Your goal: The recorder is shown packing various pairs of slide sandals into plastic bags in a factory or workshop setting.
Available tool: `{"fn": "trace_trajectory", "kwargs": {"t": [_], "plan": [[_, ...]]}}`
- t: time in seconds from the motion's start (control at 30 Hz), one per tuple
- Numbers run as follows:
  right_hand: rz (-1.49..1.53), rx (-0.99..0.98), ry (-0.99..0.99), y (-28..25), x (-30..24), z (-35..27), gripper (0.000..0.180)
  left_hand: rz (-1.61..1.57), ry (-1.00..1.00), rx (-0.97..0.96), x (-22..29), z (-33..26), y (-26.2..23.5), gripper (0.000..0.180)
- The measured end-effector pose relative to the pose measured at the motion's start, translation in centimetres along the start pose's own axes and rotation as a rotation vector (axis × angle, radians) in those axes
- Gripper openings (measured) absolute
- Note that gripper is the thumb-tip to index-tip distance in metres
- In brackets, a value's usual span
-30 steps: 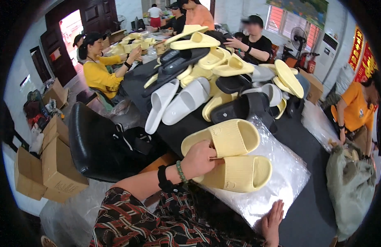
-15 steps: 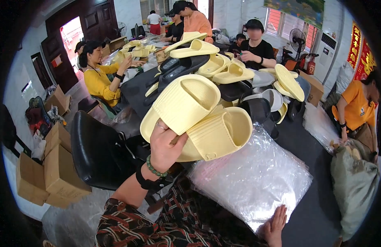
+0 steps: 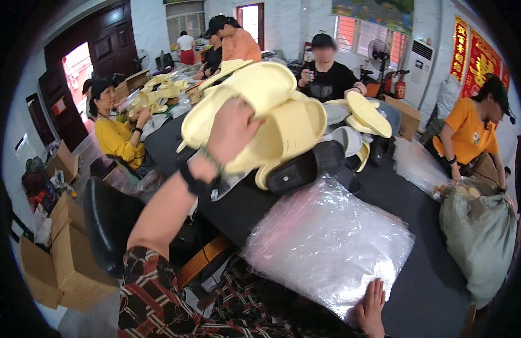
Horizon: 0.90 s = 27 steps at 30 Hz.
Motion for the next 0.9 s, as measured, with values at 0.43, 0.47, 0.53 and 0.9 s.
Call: {"fn": "trace_trajectory", "kwargs": {"t": [0.43,0.47,0.53,0.9], "plan": [[-0.082,0.059,-0.049,0.5,-0.4,-0.6,0.066,-0.265,0.102,-0.229,10.3,0.4,12.9,0.041],[-0.045,0.055,-0.03,0.2,-0.7,-0.5,0.066,-0.282,0.203,-0.492,13.9,-2.9,12.8,0.048],[-0.064,0.058,-0.058,0.3,-0.6,-0.8,0.065,-0.272,0.341,-0.424,18.6,-12.9,12.2,0.066],[-0.15,0.093,-0.211,-1.0,-2.4,-0.8,0.066,-0.239,0.261,-0.794,22.5,-28.6,14.5,0.067]]}}
Point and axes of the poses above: each hand's wrist, its own z-axis towards the middle knuckle, its own y-axis out of the palm, x = y × z, the point moved 9 cm from there along z, towards the middle knuckle, and after that the axes turned 4 degrees about -y, right-handed, at the moved point
